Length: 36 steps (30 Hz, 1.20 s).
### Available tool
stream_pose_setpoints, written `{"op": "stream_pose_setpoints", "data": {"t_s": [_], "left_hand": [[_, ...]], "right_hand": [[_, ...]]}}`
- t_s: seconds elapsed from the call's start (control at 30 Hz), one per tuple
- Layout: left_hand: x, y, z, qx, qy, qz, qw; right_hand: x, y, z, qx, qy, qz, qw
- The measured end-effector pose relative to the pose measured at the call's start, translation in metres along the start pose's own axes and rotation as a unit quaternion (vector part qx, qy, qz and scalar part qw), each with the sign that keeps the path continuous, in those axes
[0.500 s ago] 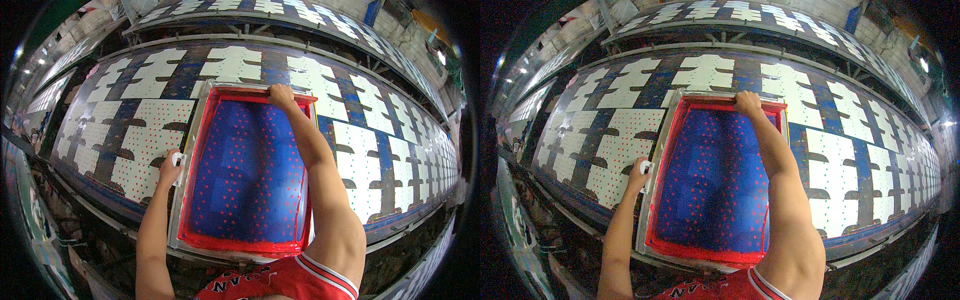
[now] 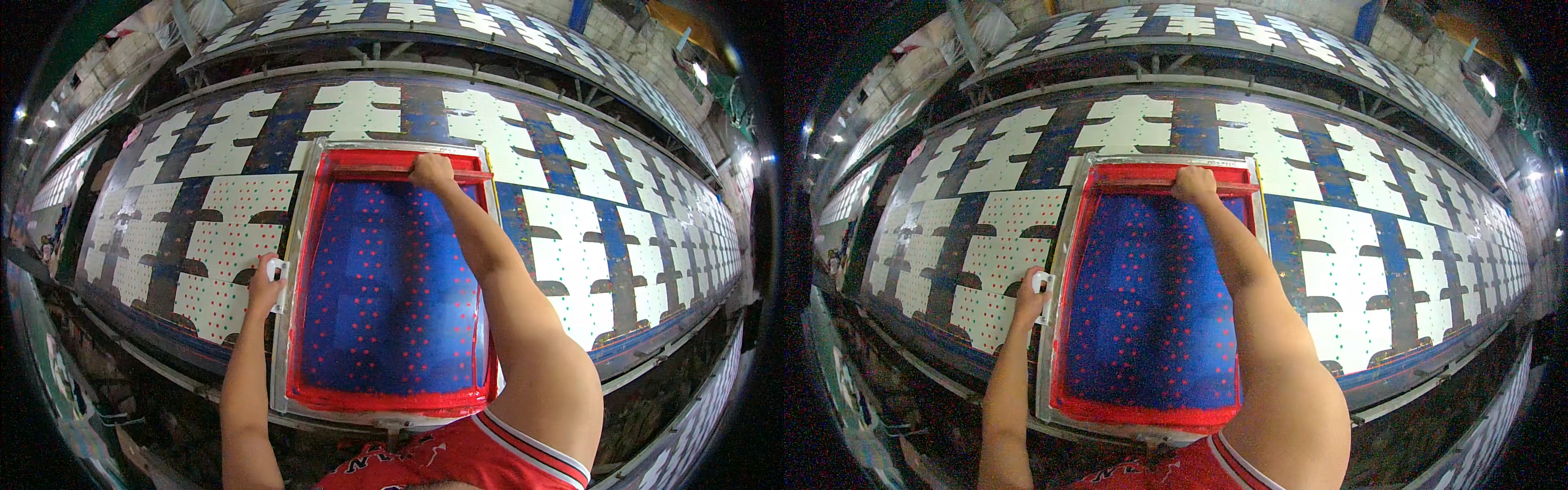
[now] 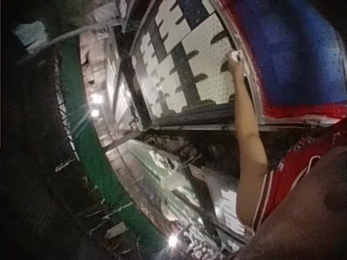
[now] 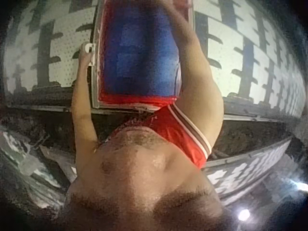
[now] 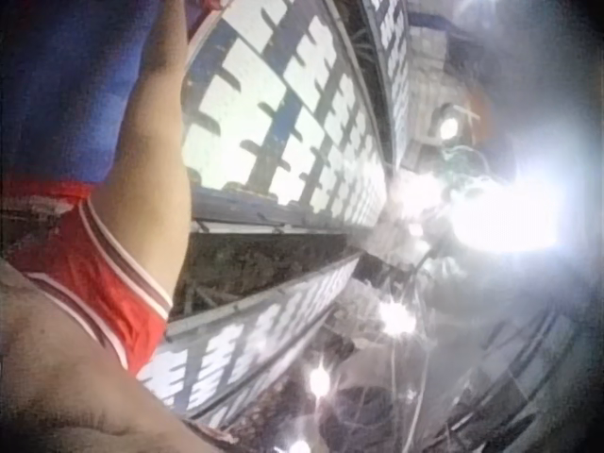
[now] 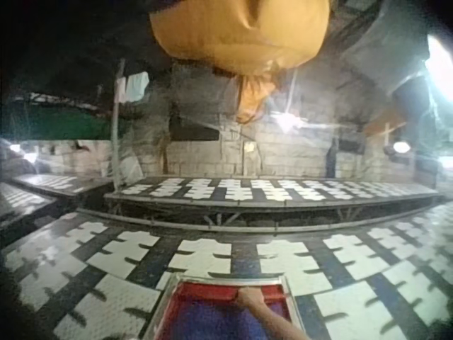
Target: The person repeatedly pulls a red squeegee across a blue screen-printing frame to spread red ink over a patterned mesh. The person maintains a steady rhythm and consistent pressure throughout the process.
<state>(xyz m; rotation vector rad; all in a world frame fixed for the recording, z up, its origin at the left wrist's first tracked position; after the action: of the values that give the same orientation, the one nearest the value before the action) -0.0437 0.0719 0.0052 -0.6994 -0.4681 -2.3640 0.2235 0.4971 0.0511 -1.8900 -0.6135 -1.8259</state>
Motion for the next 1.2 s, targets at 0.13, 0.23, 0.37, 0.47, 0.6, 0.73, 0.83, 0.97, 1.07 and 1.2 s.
{"op": "stream_pose_setpoints", "data": {"t_s": [0.13, 0.23, 0.37, 0.47, 0.6, 0.73, 0.83, 0.97, 1.07, 1.2], "left_hand": [[0.000, 0.003, 0.001, -0.004, 0.002, 0.001, 1.000], [-0.001, -0.002, -0.002, -0.015, 0.015, -0.011, 1.000], [-0.004, -0.009, -0.018, 0.009, 0.012, -0.012, 1.000], [-0.002, -0.007, -0.014, -0.049, 0.002, -0.005, 0.999], [-0.001, -0.008, -0.015, -0.033, -0.030, 0.001, 0.999], [-0.006, -0.012, -0.015, -0.037, 0.000, -0.017, 0.999], [-0.006, -0.012, -0.013, -0.080, 0.004, -0.011, 0.997], [-0.005, -0.013, -0.016, -0.086, -0.018, -0.007, 0.996], [-0.007, -0.011, -0.020, -0.071, -0.017, -0.019, 0.997], [-0.006, -0.014, -0.019, -0.075, -0.004, -0.019, 0.997]], "right_hand": [[0.005, 0.047, -0.013, -0.005, 0.010, 0.010, 1.000], [0.008, 0.090, -0.026, 0.003, 0.005, -0.007, 1.000], [0.009, 0.159, -0.049, -0.006, -0.001, -0.035, 0.999], [0.014, 0.221, -0.067, -0.004, 0.000, -0.045, 0.999], [0.021, 0.307, -0.094, -0.003, -0.017, -0.046, 0.999], [0.022, 0.387, -0.116, -0.013, -0.034, -0.029, 0.999], [0.020, 0.445, -0.135, -0.006, -0.047, -0.014, 0.999], [0.017, 0.515, -0.156, -0.010, -0.043, 0.012, 0.999], [0.012, 0.550, -0.170, -0.015, -0.047, 0.005, 0.999], [0.022, 0.573, -0.179, 0.016, -0.072, 0.045, 0.996]]}}
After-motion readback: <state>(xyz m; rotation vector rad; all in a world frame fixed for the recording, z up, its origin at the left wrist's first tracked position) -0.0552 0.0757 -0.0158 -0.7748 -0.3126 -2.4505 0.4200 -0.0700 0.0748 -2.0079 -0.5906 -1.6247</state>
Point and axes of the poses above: each hand's wrist, its own y-axis away from the middle knuckle, its own x-axis out of the back of the hand, z = x × y, the point moved 9 cm from there along -y, towards the middle knuckle, and after that the axes turned 4 degrees about y, right-handed, at the moved point
